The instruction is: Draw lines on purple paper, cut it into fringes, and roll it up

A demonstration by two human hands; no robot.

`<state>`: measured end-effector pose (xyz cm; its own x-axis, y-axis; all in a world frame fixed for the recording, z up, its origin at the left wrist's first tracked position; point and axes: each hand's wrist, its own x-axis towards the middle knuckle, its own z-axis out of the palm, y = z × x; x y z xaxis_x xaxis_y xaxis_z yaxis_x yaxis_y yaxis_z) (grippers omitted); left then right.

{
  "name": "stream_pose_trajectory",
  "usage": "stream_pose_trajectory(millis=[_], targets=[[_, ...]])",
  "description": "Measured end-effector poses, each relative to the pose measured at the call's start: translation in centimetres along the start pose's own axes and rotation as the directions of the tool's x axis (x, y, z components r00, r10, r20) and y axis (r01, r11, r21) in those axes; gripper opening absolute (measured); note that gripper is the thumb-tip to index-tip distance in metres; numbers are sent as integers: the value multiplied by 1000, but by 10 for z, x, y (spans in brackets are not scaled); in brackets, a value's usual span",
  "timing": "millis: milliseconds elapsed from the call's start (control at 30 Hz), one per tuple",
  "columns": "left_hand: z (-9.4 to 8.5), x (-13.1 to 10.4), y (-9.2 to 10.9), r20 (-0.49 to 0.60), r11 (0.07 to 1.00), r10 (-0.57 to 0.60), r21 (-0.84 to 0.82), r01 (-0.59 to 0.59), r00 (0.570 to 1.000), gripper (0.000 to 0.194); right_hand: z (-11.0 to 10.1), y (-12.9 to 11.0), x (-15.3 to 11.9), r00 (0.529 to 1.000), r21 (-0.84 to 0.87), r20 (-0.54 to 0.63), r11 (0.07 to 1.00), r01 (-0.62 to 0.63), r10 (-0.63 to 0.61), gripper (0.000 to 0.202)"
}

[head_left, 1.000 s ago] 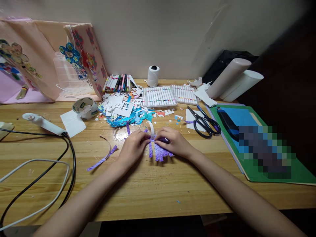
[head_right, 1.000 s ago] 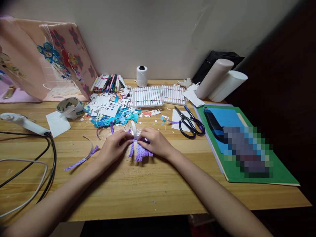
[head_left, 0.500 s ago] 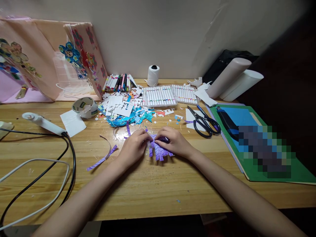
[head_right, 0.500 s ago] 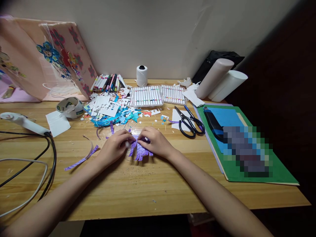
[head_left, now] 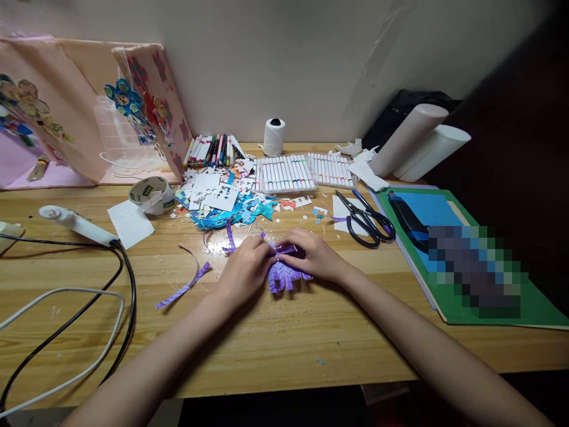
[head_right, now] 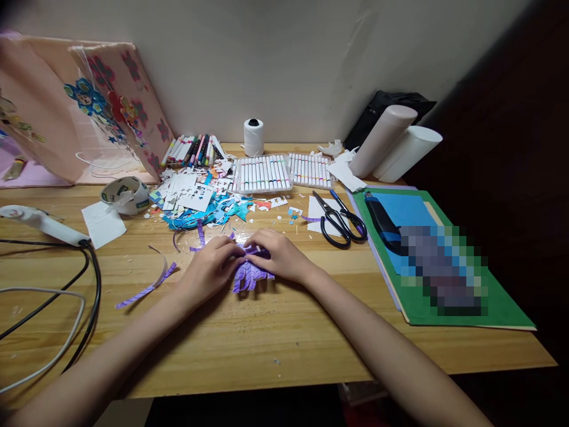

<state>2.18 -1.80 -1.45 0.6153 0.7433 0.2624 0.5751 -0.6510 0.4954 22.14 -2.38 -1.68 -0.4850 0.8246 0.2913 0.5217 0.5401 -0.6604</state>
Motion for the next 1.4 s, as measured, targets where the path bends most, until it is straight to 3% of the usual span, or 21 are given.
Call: stream_pose_trajectory(millis=[167,400,700,900,1067,1233,1400], targets=[[2,0,3,11,998,-42,-54,42,999,7,-8,0,-2,1000,14,28,1000,7,-8,15],[4,3,4,-26,994,-65,-90,62,998,9,-18,0,-7,994,121,105,992,-23,11,37],[5,4,6,-43,994,-108,-18,108,993,23,-21,-1,-5,982,26,190,1000,0,-5,51],[5,4,6,-58,995,-98,-15,97,994,22,-14,-3,-4,991,-8,133,1000,-7,8,45],[3,4,6,-45,996,-87,-35,85,995,21,-9,-4,-2,996,-16,73,998,-55,56,24],[4,4,5,-50,996,-79,-39,77,996,21,-4,-2,-1,995,52,-2,994,-100,100,10],[3,4,6,-50,997,-77,-33,75,996,21,1,0,0,985,136,-52,979,-154,162,8]])
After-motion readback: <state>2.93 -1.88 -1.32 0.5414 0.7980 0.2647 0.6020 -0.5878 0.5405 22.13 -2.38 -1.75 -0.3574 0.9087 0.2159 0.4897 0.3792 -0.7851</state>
